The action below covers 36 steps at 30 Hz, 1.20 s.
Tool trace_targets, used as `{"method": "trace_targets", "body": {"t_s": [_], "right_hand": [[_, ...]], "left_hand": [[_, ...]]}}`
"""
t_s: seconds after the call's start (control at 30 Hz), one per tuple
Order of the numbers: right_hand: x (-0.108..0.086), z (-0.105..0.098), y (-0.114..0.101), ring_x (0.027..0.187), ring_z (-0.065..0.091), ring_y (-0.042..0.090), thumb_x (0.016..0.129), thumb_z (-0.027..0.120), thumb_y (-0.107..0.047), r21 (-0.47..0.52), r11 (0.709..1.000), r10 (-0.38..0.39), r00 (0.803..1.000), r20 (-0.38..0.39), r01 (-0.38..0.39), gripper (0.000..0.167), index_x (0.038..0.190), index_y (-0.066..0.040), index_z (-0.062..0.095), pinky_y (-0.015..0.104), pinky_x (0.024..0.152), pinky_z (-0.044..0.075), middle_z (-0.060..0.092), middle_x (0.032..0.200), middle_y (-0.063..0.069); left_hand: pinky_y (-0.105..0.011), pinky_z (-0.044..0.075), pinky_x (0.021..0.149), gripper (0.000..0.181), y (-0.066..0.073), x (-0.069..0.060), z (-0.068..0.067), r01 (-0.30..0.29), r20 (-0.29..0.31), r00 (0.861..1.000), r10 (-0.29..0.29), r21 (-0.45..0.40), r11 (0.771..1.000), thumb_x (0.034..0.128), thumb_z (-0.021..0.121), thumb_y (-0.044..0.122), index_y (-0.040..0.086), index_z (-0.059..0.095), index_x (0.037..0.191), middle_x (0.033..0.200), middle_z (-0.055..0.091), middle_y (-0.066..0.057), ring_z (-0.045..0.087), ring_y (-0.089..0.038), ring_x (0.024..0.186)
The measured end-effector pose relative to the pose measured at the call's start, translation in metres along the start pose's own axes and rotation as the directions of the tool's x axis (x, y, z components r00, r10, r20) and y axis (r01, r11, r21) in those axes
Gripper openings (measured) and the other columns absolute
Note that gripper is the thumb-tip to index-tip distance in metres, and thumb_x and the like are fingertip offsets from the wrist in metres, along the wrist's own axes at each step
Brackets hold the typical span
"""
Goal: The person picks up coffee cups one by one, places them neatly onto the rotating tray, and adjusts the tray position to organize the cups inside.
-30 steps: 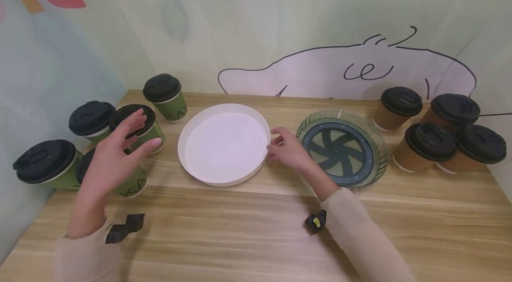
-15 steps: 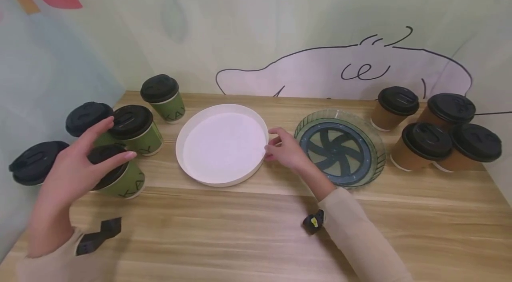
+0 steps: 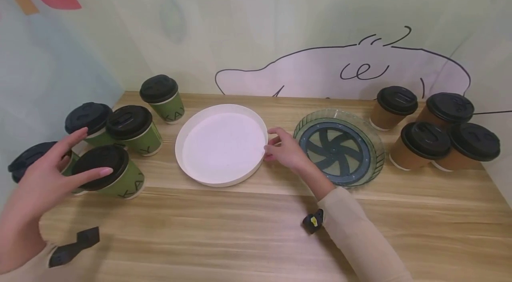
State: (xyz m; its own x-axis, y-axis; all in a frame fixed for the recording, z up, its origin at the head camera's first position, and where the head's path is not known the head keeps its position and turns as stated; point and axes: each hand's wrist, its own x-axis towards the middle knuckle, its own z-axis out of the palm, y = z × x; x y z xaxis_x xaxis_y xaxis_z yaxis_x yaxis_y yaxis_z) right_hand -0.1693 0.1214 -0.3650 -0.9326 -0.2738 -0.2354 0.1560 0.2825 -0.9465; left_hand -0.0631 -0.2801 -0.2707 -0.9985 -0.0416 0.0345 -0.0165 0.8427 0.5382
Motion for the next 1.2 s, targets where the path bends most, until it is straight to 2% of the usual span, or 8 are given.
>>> {"method": "trace_targets", "body": {"t_s": [0.2,0.4,0.63,0.83,1.2], "right_hand": [[0.001,0.0,0.001,0.087,0.06,0.03,0.09,0.053,0.002,0.001,1.0,0.002,1.0,-0.002,-0.002,0.049,0.135,0.002,0.034,0.035,0.075,0.053,0.045,0.11,0.024],[0.0,0.001,0.0,0.085,0.06,0.029,0.089,0.053,0.003,0.012,1.0,-0.009,1.0,0.007,0.009,0.05,0.135,0.003,0.034,0.034,0.074,0.053,0.045,0.11,0.024],[0.002,-0.001,0.002,0.084,0.061,0.028,0.089,0.055,0.001,0.009,1.0,0.011,1.0,0.009,-0.011,0.049,0.135,0.001,0.035,0.033,0.074,0.053,0.045,0.111,0.024],[0.003,-0.002,0.003,0.084,0.062,0.028,0.089,0.054,0.001,0.005,1.0,0.021,1.0,0.017,-0.021,0.049,0.135,-0.001,0.035,0.033,0.073,0.053,0.044,0.113,0.023],[0.003,-0.003,0.002,0.085,0.061,0.029,0.09,0.054,0.002,0.026,0.999,0.021,1.0,0.023,-0.022,0.049,0.135,-0.001,0.034,0.033,0.074,0.053,0.044,0.113,0.024]], "left_hand": [[-0.066,0.026,0.087,0.097,-0.013,0.001,-0.002,0.024,0.073,0.997,-0.024,0.001,1.0,0.0778,0.071,0.041,0.019,0.008,0.148,0.146,0.016,-0.027,0.023,-0.056,0.121],[-0.067,0.023,0.087,0.097,-0.02,0.002,-0.001,0.01,0.107,0.994,-0.007,-0.026,1.0,0.0778,0.072,0.038,0.017,0.009,0.148,0.143,0.023,-0.028,0.018,-0.055,0.124],[-0.064,0.026,0.086,0.094,-0.024,0.003,-0.002,-0.03,0.089,0.995,0.034,-0.048,0.998,0.077,0.074,0.033,0.016,0.014,0.148,0.136,0.033,-0.028,0.022,-0.051,0.124],[-0.065,0.024,0.088,0.094,-0.026,0.004,-0.001,-0.046,0.078,0.996,0.052,-0.069,0.997,0.0758,0.075,0.03,0.013,0.017,0.147,0.136,0.034,-0.027,0.02,-0.05,0.126],[-0.059,0.028,0.091,0.089,-0.022,0.005,0.001,-0.025,0.082,0.996,0.03,-0.06,0.998,0.0749,0.075,0.033,0.001,0.026,0.141,0.136,0.034,-0.026,0.031,-0.046,0.12]]}}
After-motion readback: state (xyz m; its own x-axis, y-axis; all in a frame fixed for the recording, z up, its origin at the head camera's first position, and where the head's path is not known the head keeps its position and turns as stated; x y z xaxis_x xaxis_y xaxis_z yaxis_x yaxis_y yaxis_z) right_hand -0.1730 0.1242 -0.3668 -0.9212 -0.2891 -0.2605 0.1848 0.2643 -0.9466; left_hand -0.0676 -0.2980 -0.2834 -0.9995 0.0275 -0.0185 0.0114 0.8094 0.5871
